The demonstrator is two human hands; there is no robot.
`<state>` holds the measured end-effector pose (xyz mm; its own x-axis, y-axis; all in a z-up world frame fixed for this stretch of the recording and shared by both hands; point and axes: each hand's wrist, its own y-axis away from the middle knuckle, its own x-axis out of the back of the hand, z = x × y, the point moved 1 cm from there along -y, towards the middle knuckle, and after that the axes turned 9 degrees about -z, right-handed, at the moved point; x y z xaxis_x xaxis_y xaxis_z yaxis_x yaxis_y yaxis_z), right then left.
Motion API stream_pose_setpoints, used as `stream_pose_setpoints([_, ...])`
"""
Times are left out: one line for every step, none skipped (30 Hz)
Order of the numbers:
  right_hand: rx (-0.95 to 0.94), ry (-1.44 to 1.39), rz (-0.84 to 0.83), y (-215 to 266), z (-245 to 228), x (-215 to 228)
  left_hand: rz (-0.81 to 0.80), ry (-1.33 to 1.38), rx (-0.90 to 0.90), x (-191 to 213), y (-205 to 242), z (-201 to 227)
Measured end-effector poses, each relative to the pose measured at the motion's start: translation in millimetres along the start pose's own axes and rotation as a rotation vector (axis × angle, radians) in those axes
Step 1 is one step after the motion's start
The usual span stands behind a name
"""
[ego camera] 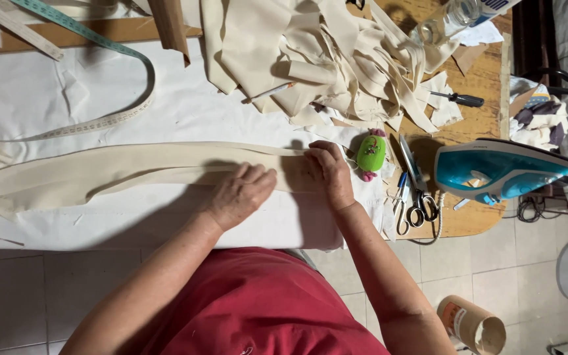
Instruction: The person folds a long strip of beige fabric on a white-covered table, securing the fold with pins from a green pincushion. They then use a blue iron to press the pinned fabric flat, repeating the folding and ironing process along the length of the strip.
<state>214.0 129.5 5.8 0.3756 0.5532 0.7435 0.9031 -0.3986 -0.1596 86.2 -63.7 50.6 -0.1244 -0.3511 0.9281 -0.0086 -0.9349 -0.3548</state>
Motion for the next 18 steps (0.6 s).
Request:
stream_pose_setpoints([0.004,-0.002,0.000,-4,-11,6,0.000,-0.004,0.002,6,-4,2])
stream_pose_setpoints([-0.009,-0.022,0.007,-8,-23,13,-0.039,0.011,-0.030,11,-7,4])
stream_pose_setpoints([-0.021,-0.042,0.012,-11,-34,19,-0.078,0.026,-0.061,17,-11,6])
stream_pose_setpoints([-0.017,-0.043,0.012,-12,-34,19,-0.077,0.022,-0.059,5,-11,8])
stream_pose_setpoints([-0.035,-0.047,-0.003,-12,-35,20,-0.140,0.003,-0.066,-7,-11,10])
stream_pose_setpoints([-0.053,-0.052,-0.018,-13,-35,20,-0.202,-0.016,-0.073,-20,-11,12])
stream_pose_setpoints([-0.051,-0.051,-0.018,-13,-35,21,-0.201,-0.017,-0.073,-19,-15,13])
stream_pose_setpoints([-0.066,-0.041,-0.027,-14,-34,22,-0.324,0.006,-0.063,-19,-18,14])
stream_pose_setpoints([-0.081,-0.032,-0.035,-14,-34,22,-0.448,0.030,-0.053,-19,-21,14])
stream_pose_setpoints([-0.079,-0.030,-0.036,-15,-34,22,-0.446,0.030,-0.052,-17,-24,14])
stream_pose_setpoints([-0.080,-0.008,-0.011,-16,-34,22,-0.457,0.043,-0.040,-15,-28,15])
stream_pose_setpoints([-0.080,0.015,0.013,-17,-34,23,-0.468,0.056,-0.029,-13,-31,15])
stream_pose_setpoints([-0.080,0.015,0.015,-17,-39,25,-0.468,0.056,-0.030,-9,-32,15])
stream_pose_setpoints([-0.082,0.048,0.029,-17,-43,27,-0.483,0.086,-0.017,-4,-34,15])
stream_pose_setpoints([-0.087,0.083,0.043,-16,-47,29,-0.499,0.119,-0.007,0,-36,16])
stream_pose_setpoints([-0.090,0.083,0.045,-14,-54,32,-0.500,0.121,-0.010,-5,-35,17])
stream_pose_setpoints([-0.087,0.078,0.038,-12,-62,34,-0.536,0.077,-0.006,-10,-35,17])
stream_pose_setpoints([-0.084,0.074,0.032,-11,-70,36,-0.572,0.032,-0.002,-15,-34,18])
